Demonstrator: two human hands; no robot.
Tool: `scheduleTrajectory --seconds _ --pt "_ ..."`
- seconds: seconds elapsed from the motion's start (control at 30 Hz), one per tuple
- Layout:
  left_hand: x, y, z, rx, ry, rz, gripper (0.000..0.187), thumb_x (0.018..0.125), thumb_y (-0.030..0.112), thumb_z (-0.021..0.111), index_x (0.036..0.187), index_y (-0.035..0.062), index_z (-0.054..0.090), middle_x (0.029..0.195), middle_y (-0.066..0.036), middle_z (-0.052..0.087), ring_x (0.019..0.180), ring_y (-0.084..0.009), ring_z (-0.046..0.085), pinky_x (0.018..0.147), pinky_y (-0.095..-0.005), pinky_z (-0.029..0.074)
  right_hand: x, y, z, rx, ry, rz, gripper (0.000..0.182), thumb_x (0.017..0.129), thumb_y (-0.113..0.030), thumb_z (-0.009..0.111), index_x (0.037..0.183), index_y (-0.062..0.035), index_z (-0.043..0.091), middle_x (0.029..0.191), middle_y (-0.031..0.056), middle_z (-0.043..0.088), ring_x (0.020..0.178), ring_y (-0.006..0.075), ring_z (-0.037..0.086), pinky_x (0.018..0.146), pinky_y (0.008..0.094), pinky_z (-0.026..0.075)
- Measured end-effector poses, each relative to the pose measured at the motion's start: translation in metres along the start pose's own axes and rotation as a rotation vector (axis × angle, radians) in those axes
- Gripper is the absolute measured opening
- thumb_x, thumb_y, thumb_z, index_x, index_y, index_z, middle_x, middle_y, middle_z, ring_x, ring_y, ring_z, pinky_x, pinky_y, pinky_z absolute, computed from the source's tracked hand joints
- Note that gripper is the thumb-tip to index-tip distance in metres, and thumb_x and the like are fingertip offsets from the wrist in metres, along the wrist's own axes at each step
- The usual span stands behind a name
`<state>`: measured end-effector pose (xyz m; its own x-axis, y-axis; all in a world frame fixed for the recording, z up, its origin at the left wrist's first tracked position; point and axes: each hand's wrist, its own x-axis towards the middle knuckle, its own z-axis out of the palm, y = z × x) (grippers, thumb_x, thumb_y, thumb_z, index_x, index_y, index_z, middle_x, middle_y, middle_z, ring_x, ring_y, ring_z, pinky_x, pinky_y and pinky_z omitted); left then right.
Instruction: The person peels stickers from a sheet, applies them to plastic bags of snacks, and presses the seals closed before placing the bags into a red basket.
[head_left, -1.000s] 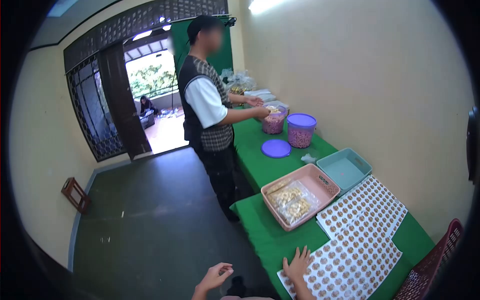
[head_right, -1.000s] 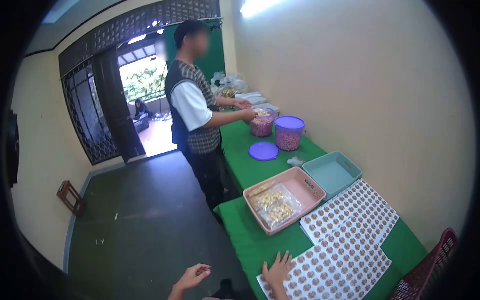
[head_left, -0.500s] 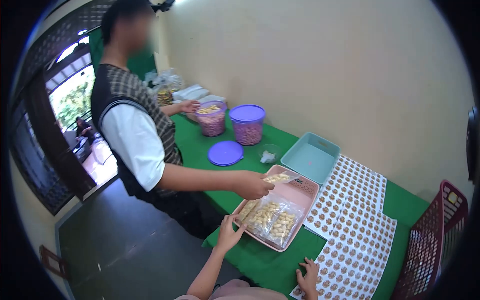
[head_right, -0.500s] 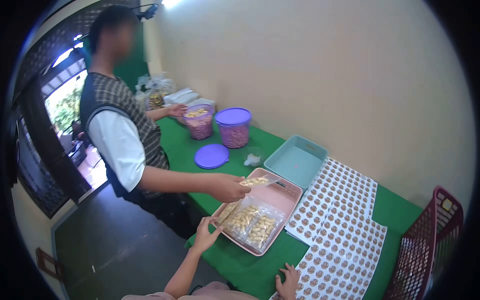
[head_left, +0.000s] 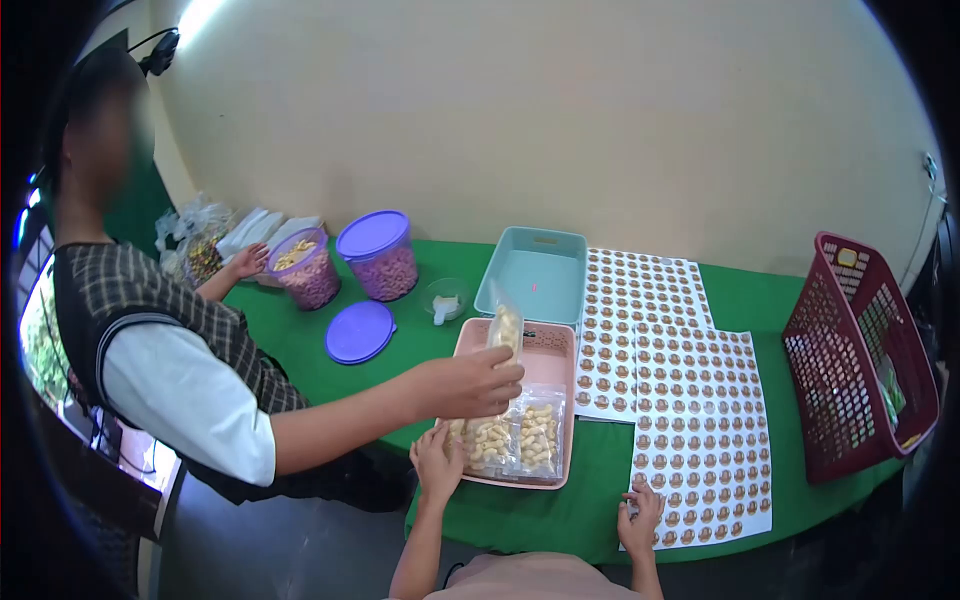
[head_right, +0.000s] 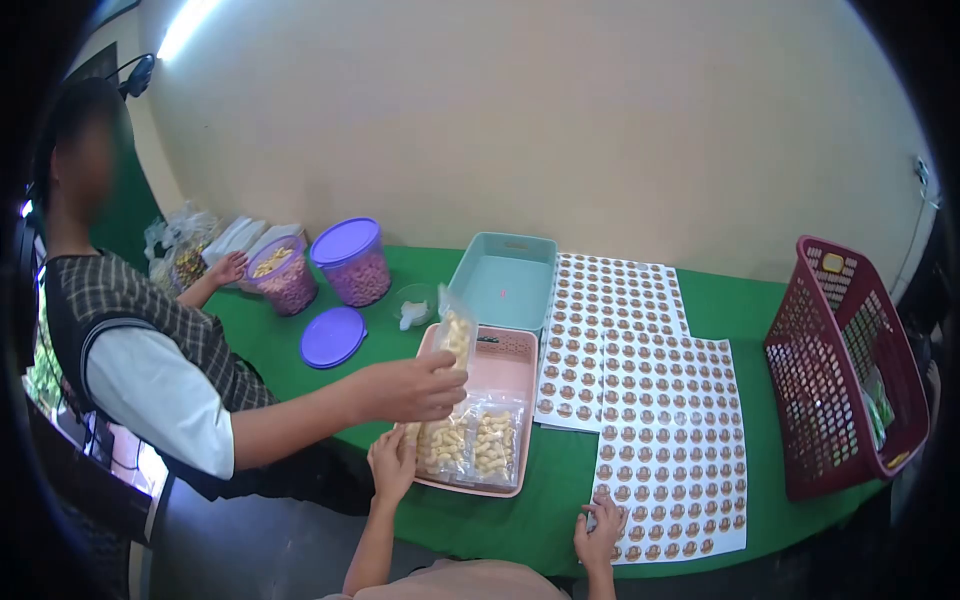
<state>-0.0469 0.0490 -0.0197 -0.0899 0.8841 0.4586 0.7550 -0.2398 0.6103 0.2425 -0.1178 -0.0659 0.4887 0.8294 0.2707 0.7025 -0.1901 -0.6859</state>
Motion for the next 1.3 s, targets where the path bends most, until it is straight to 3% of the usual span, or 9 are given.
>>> scheduleTrajectory --seconds 0.27,0.47,0.57,0.63,0.73,0.87,1.0,1.13,1.3 --pt "-0.007 0.016 -0.103 -0.203 -0.448 -0.045 0.025 0.08 0.016 0.05 0.098 -0.0004 0.055 0.087 -0.017 0.058 0.076 -0.0304 0.058 0.067 -0.0348 0.044 0.004 -0.005 -0.017 -0.037 0.065 0.031 0.015 0.069 -0.012 0.055 0.083 -0.0061 0.056 0.1 0.0102 0.051 0.102 0.0278 0.043 0.097 0.0504 0.015" --pt "-0.013 0.024 -0.125 -0.751 -0.676 -0.58 0.026 0.086 0.014 0.046 0.099 -0.0074 0.054 0.075 -0.011 0.059 0.055 -0.0183 0.06 0.051 -0.0237 0.05 -0.008 0.01 -0.021 -0.106 0.138 -0.018 0.014 0.066 -0.01 0.056 0.079 -0.0053 0.055 0.092 0.0121 0.053 0.095 0.0282 0.046 0.084 0.0399 0.028" --pt "-0.021 0.018 -0.097 -0.886 -0.809 -0.657 0.026 0.086 0.014 0.047 0.103 -0.005 0.053 0.09 -0.011 0.057 0.078 -0.0184 0.059 0.06 -0.0257 0.052 -0.012 0.006 -0.018 -0.112 0.146 -0.044 0.014 0.065 -0.009 0.056 0.078 -0.0048 0.055 0.089 0.0126 0.053 0.091 0.0293 0.046 0.084 0.0397 0.028" --pt "-0.031 0.03 -0.073 -0.99 -0.977 -0.67 0.028 0.086 0.015 0.047 0.106 -0.0037 0.051 0.099 -0.009 0.055 0.088 -0.0181 0.055 0.067 -0.0272 0.051 -0.009 -0.006 -0.029 0.034 -0.035 0.115 0.019 0.069 -0.012 0.055 0.087 -0.006 0.058 0.096 0.0141 0.053 0.102 0.026 0.045 0.094 0.0438 0.024" --pt "-0.045 0.058 -0.039 -0.982 -1.216 -0.624 0.028 0.086 0.018 0.047 0.106 -0.001 0.051 0.101 -0.006 0.054 0.089 -0.0146 0.054 0.072 -0.0287 0.05 -0.003 -0.044 -0.042 0.539 -0.393 0.692 0.024 0.081 -0.017 0.051 0.099 -0.0017 0.054 0.094 0.0061 0.054 0.096 0.011 0.045 0.082 0.0234 0.036" --pt "-0.054 0.09 -0.008 -0.905 -1.453 -0.414 0.024 0.086 0.02 0.049 0.101 0.0014 0.049 0.1 -0.004 0.052 0.092 -0.0107 0.049 0.075 -0.0261 0.046 -0.007 -0.06 -0.037 1.016 -0.582 0.471 0.039 0.085 -0.017 0.048 0.118 0.0012 0.037 0.109 0.0059 0.048 0.095 0.0127 0.048 0.082 0.0257 0.039" --pt "-0.07 0.112 0.006 -1.082 -1.307 -0.351 0.043 0.077 0.021 0.062 0.109 0.0005 0.042 0.106 -0.009 0.05 0.095 -0.0132 0.049 0.081 -0.0251 0.041 0.007 -0.092 -0.061 1.003 -0.5 0.324 0.044 0.084 -0.018 0.051 0.12 0.0008 0.035 0.11 0.0069 0.049 0.098 0.0126 0.047 0.083 0.0253 0.039" --pt "-0.09 0.136 0.01 -1.06 -1.196 -0.489 0.057 0.071 0.02 0.069 0.117 -0.0011 0.042 0.108 -0.009 0.053 0.098 -0.0134 0.05 0.084 -0.0254 0.041 0.008 -0.076 -0.077 0.737 -0.757 0.191 0.04 0.083 -0.021 0.054 0.115 0.0003 0.042 0.093 0.0054 0.055 0.081 0.0097 0.05 0.07 0.0233 0.041" --pt "-0.113 0.156 0.02 -1.234 -0.854 -0.72 0.048 0.073 0.004 0.062 0.116 0.0015 0.039 0.106 -0.01 0.053 0.096 -0.0213 0.054 0.082 -0.0347 0.046 0.006 -0.007 -0.103 0.625 -0.738 0.182 0.036 0.084 -0.029 0.05 0.102 0.0019 0.05 0.078 0.0088 0.057 0.071 0.0146 0.054 0.064 0.0266 0.042"
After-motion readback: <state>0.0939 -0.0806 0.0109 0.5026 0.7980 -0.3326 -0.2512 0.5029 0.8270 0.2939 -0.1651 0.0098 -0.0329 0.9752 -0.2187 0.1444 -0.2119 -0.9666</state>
